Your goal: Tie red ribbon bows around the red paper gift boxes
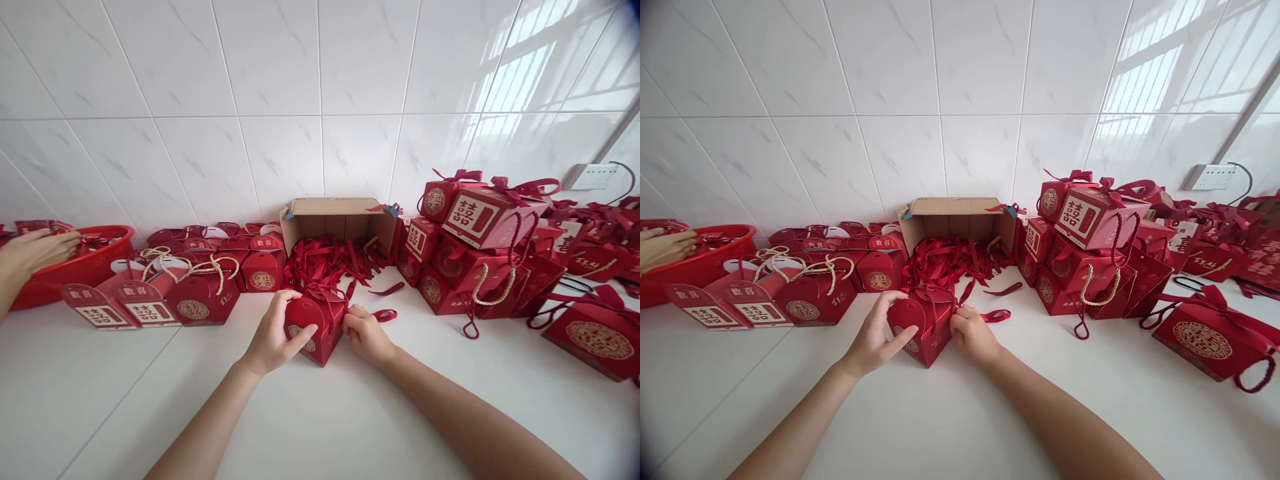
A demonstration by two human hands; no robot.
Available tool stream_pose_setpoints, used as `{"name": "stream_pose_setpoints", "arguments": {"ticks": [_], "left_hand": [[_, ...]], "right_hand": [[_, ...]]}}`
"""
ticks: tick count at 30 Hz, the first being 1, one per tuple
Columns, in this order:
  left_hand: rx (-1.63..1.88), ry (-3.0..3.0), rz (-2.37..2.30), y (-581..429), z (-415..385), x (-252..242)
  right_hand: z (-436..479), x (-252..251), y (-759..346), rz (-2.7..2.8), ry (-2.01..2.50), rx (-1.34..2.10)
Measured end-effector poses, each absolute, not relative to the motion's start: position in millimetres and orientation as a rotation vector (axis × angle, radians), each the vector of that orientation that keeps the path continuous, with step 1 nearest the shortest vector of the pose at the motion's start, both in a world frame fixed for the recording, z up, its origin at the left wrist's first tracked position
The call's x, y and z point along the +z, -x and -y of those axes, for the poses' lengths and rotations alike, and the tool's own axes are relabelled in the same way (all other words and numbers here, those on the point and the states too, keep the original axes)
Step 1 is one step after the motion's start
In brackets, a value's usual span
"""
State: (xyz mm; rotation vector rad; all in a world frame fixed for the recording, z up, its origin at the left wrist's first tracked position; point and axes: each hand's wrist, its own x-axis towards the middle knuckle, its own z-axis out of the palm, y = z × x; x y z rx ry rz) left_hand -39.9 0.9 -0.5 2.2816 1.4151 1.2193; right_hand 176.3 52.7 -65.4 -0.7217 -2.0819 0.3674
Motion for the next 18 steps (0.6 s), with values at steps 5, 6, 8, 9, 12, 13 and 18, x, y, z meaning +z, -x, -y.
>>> {"name": "stream_pose_setpoints", "arguments": {"ticks": [5, 6, 8, 9, 12, 13, 18], "left_hand": [[1.077, -2.119, -1.57, 43, -3, -3], [1.05, -2.093, -1.592, 44, -4, -3], [1.033, -2.053, -1.628, 47, -5, -2], [1.033, -2.033, -1.654, 48, -5, -2], [0.997, -2.005, -1.743, 49, -6, -1], [0.976, -2.012, -1.755, 49, -7, -1], [0.953, -2.041, -1.73, 47, -7, 0]], "right_hand": [[-50, -64, -174, 1.994, 0.821, 0.501], [-50, -63, -174, 1.963, 0.848, 0.532], [-48, -60, -174, 1.89, 0.899, 0.597], [-47, -58, -175, 1.849, 0.922, 0.632], [-45, -48, -179, 1.728, 0.953, 0.758], [-45, -45, -180, 1.696, 0.945, 0.815], [-43, -33, -180, 1.607, 0.803, 1.192]]}}
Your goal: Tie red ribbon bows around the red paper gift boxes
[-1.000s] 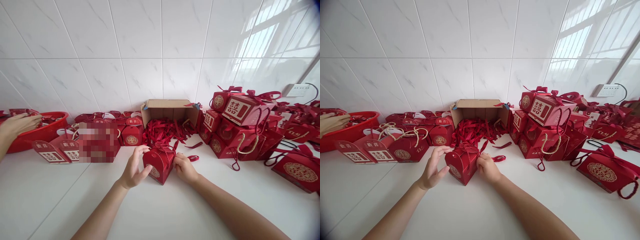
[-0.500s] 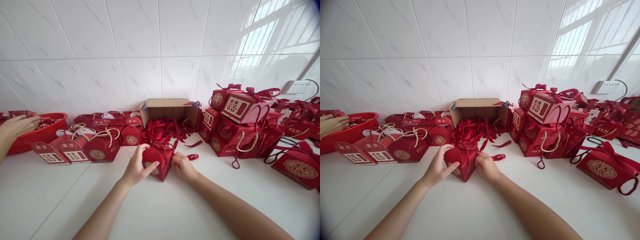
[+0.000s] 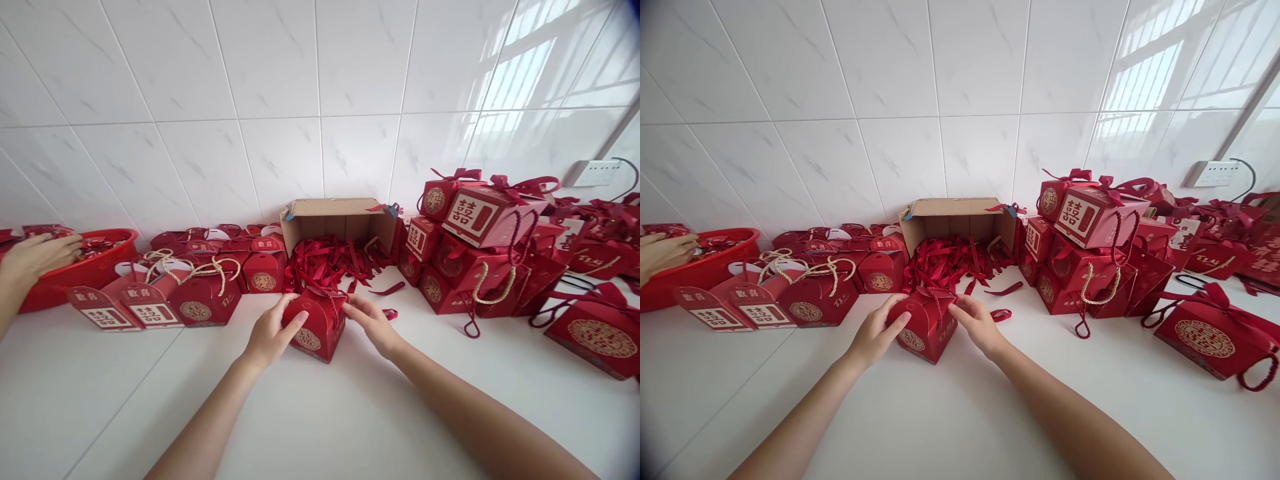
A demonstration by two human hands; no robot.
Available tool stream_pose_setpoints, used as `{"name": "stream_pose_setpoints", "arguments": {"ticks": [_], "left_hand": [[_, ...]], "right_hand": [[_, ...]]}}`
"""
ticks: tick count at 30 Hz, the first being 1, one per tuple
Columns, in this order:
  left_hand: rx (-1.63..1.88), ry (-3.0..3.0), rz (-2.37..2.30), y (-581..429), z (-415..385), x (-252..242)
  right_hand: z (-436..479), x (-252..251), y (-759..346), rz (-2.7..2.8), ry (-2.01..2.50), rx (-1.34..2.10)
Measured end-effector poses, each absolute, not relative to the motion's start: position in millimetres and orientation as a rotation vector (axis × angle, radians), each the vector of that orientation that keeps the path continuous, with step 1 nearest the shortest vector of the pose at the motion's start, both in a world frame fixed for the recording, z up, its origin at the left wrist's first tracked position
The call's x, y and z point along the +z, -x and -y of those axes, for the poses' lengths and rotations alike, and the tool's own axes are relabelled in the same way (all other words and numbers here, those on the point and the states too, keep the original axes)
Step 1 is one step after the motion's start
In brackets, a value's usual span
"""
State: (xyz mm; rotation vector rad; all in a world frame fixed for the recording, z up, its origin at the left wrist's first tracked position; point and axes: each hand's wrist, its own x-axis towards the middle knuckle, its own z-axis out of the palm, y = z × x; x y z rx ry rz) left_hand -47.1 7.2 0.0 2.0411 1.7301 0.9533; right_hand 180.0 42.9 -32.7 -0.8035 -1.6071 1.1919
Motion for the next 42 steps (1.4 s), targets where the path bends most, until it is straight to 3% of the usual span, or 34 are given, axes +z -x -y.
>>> {"name": "stream_pose_setpoints", "arguments": {"ticks": [9, 13, 18, 23, 28, 36, 42], "left_hand": [[1.045, -1.968, -1.696, 45, -9, -2], [1.252, -1.891, -1.72, 46, -13, -3], [1.42, -1.801, -1.752, 50, -18, -6], [1.386, -1.792, -1.685, 46, -15, -6], [1.287, -1.768, -1.542, 39, -10, -2], [1.079, -1.841, -1.307, 37, -4, 0], [1.343, -1.764, -1.309, 12, -12, 54]], "right_hand": [[-37, 0, -199, 1.455, 0.682, 1.251], [-36, 11, -226, 1.756, 0.714, 1.009], [-54, -16, -251, 1.868, 1.181, 0.573], [-69, -46, -259, 1.758, 1.392, 0.542], [-69, -42, -255, 1.609, 1.381, 0.649], [-71, 22, -245, 1.383, 1.153, 0.884], [-45, 104, -225, 1.575, 0.982, 0.858]]}}
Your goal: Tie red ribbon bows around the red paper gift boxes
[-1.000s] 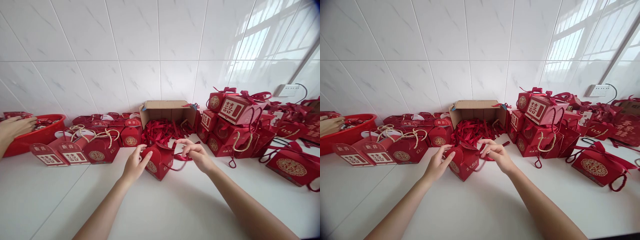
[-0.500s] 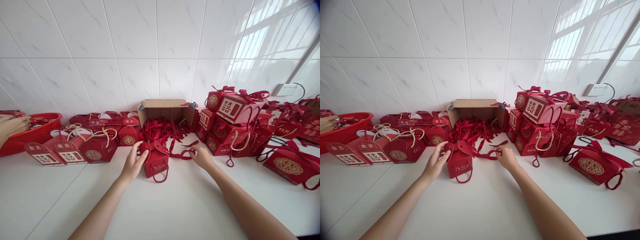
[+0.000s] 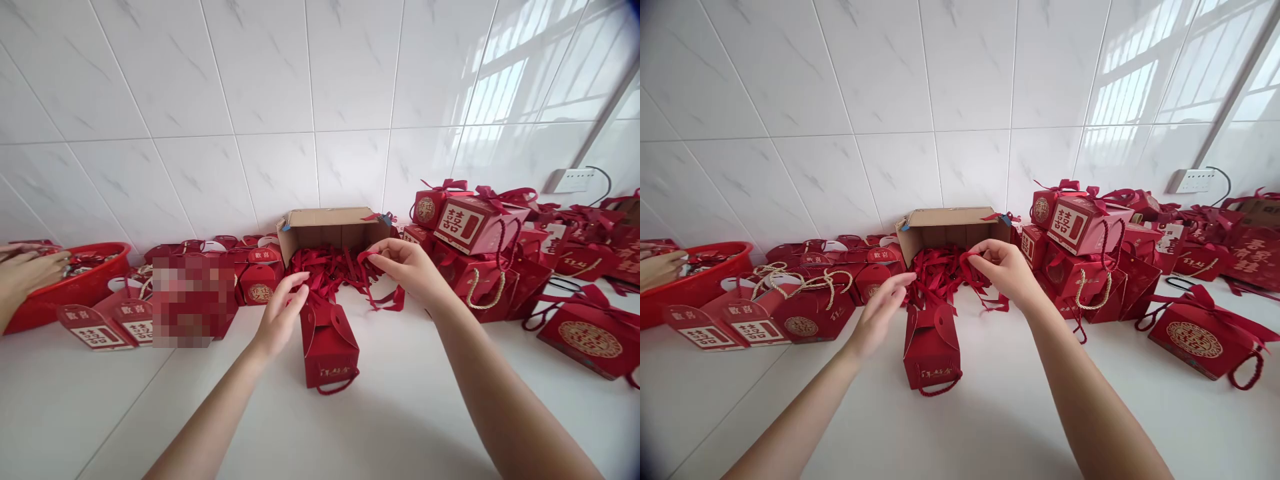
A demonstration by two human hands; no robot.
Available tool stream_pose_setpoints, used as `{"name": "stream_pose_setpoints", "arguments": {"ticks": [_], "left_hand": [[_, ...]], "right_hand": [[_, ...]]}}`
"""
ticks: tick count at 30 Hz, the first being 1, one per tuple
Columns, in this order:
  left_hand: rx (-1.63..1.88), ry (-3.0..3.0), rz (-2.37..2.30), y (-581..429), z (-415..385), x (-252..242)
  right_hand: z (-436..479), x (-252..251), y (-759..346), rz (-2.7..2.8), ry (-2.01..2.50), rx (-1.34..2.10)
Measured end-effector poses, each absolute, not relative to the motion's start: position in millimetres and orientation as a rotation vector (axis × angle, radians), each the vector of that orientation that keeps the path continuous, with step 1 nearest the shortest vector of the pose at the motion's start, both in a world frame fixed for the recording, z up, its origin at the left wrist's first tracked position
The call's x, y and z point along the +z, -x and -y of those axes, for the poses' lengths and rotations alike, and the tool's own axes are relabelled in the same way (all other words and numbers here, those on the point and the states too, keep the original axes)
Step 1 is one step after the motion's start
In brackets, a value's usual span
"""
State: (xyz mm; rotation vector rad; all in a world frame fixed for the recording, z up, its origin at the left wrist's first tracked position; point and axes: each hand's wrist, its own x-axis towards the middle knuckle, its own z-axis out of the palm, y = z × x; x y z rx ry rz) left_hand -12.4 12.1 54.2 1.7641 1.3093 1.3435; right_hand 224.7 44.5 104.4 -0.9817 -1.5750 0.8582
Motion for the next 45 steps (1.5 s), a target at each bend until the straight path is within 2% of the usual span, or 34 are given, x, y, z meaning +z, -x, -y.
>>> {"name": "stream_pose_setpoints", "arguments": {"ticks": [5, 8, 11, 21, 29, 34, 37, 42, 45], "left_hand": [[1.009, -1.725, -0.89, -16, -7, 118], [0.998, -1.679, -0.9, -23, 4, 133], [1.04, -1.715, -1.023, -22, 13, 136], [0.793, -2.103, -1.484, 14, 25, 134], [0.699, -2.168, -1.544, 25, 30, 138], [0.708, -2.218, -1.297, 24, 38, 149], [0.764, -2.191, -1.336, 31, 38, 154], [0.851, -1.997, -1.649, 57, 23, 158], [1.05, -1.79, -1.567, 74, 14, 156]], "right_hand": [[-14, 124, -207, 1.685, 0.85, 0.746], [-7, 124, -209, 1.767, 0.836, 0.748], [-5, 125, -219, 1.911, 0.815, 0.823], [-15, 127, -259, 2.406, 0.979, 0.935], [-1, 132, -268, 2.344, 1.011, 0.924], [-4, 128, -260, 2.276, 1.059, 0.733], [-11, 126, -258, 2.285, 1.141, 0.734], [-20, 129, -275, 2.203, 1.325, 0.932], [-24, 127, -292, 2.133, 1.103, 1.133]]}}
